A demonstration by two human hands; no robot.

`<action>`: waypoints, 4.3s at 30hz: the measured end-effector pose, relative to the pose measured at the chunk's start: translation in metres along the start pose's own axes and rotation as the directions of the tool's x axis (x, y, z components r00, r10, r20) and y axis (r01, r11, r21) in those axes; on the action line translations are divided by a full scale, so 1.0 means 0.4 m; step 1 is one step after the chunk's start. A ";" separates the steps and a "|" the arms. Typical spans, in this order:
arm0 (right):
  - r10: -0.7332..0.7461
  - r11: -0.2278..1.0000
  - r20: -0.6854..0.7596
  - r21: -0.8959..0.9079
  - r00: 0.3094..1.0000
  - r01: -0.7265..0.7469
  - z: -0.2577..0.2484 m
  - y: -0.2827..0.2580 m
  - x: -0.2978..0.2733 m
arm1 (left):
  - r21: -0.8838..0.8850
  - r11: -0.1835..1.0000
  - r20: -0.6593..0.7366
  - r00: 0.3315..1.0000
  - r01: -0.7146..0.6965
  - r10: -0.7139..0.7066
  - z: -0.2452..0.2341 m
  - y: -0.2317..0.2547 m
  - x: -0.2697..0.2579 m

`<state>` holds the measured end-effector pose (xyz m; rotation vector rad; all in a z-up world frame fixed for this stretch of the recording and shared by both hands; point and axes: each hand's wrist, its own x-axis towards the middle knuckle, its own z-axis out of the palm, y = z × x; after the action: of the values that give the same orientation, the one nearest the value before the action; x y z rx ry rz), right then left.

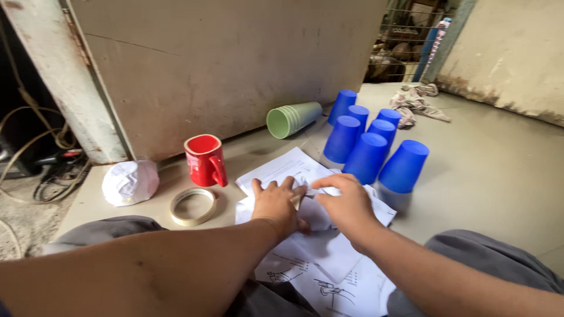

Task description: The person wraps a small item in white paper and secures it with tape. They then wrap a red mug in white paper and secure it with tape. The person works on a low surface with several plastic cups nearby.

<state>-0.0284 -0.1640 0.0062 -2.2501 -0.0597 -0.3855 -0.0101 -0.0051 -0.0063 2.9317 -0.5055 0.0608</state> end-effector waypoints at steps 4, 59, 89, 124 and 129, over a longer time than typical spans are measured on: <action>-0.048 0.997 0.174 0.070 0.984 0.037 -0.011 -0.049 -0.009 | 0.052 0.999 0.031 0.999 0.014 -0.015 -0.003 0.013 -0.007; 0.647 0.648 0.316 0.251 0.693 -0.719 0.097 0.238 0.188 | -0.051 0.998 0.080 0.996 -0.032 0.036 -0.006 -0.094 0.020; -0.200 0.821 0.019 0.549 0.980 0.157 0.003 -0.301 0.267 | -0.457 0.889 -0.366 0.901 0.044 -0.232 -0.401 -0.130 0.000; -0.316 0.941 0.177 0.183 0.932 0.284 -0.098 -0.323 0.348 | -0.880 0.476 -0.106 0.974 0.003 -0.202 -0.357 -0.153 0.143; -0.402 0.913 0.226 0.019 0.887 0.409 -0.108 -0.361 0.384 | -0.889 0.440 -0.230 0.953 -0.124 -0.195 -0.353 -0.174 0.153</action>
<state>0.0823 -0.1153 0.1842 -2.2952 -0.6584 -0.3480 0.0692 0.0632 0.1260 1.7898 -0.2736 0.1712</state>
